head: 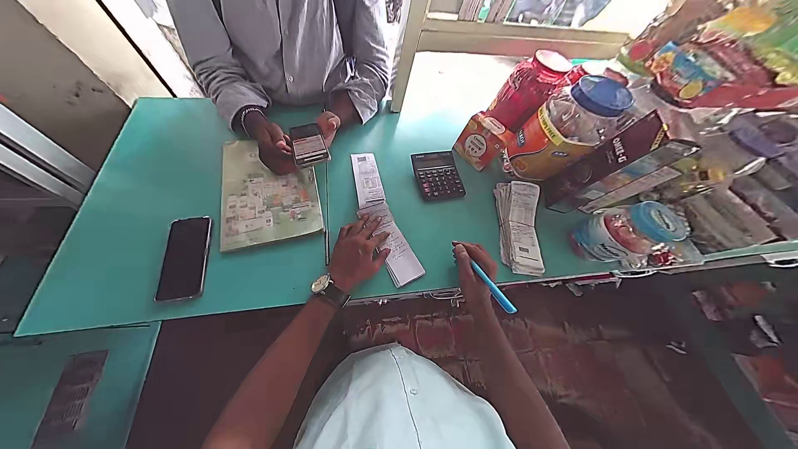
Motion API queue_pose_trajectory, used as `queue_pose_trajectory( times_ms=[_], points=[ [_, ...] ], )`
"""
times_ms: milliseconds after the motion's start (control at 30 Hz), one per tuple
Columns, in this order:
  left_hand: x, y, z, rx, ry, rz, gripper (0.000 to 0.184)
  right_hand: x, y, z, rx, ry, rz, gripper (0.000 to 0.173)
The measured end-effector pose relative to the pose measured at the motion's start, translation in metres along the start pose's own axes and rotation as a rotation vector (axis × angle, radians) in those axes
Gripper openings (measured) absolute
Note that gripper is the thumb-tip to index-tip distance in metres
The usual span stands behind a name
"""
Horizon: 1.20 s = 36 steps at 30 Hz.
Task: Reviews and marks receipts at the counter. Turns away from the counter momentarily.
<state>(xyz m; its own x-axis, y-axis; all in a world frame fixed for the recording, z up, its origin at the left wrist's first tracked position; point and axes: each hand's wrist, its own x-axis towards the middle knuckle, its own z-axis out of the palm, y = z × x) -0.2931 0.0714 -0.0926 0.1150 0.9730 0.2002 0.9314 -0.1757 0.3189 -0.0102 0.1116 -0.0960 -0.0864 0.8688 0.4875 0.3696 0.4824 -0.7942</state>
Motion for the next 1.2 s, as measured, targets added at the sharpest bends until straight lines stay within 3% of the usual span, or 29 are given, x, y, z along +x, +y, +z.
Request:
queue_pose_trajectory(
  times_ms=[200, 333, 500, 733, 1200],
  points=[
    [0.002, 0.001, -0.005, -0.028, -0.04, -0.01, 0.045, 0.0, -0.064, 0.03, 0.335, -0.214, 0.159, 0.02],
    [0.001, 0.003, -0.006, -0.022, -0.062, -0.004, 0.046, 0.016, -0.048, 0.054, 0.32, -0.267, 0.198, 0.009],
    [0.001, 0.003, -0.007, -0.029, -0.059, -0.009, 0.046, 0.0, -0.064, 0.042, 0.325, -0.222, 0.148, 0.007],
    [0.001, 0.004, -0.008, -0.011, -0.081, -0.015, 0.048, -0.003, -0.04, 0.054, 0.061, -0.249, 0.088, 0.009],
    [-0.001, 0.002, -0.002, 0.016, -0.055, 0.005, 0.056, -0.004, -0.033, 0.058, -0.004, -0.227, 0.029, 0.009]
  ],
)
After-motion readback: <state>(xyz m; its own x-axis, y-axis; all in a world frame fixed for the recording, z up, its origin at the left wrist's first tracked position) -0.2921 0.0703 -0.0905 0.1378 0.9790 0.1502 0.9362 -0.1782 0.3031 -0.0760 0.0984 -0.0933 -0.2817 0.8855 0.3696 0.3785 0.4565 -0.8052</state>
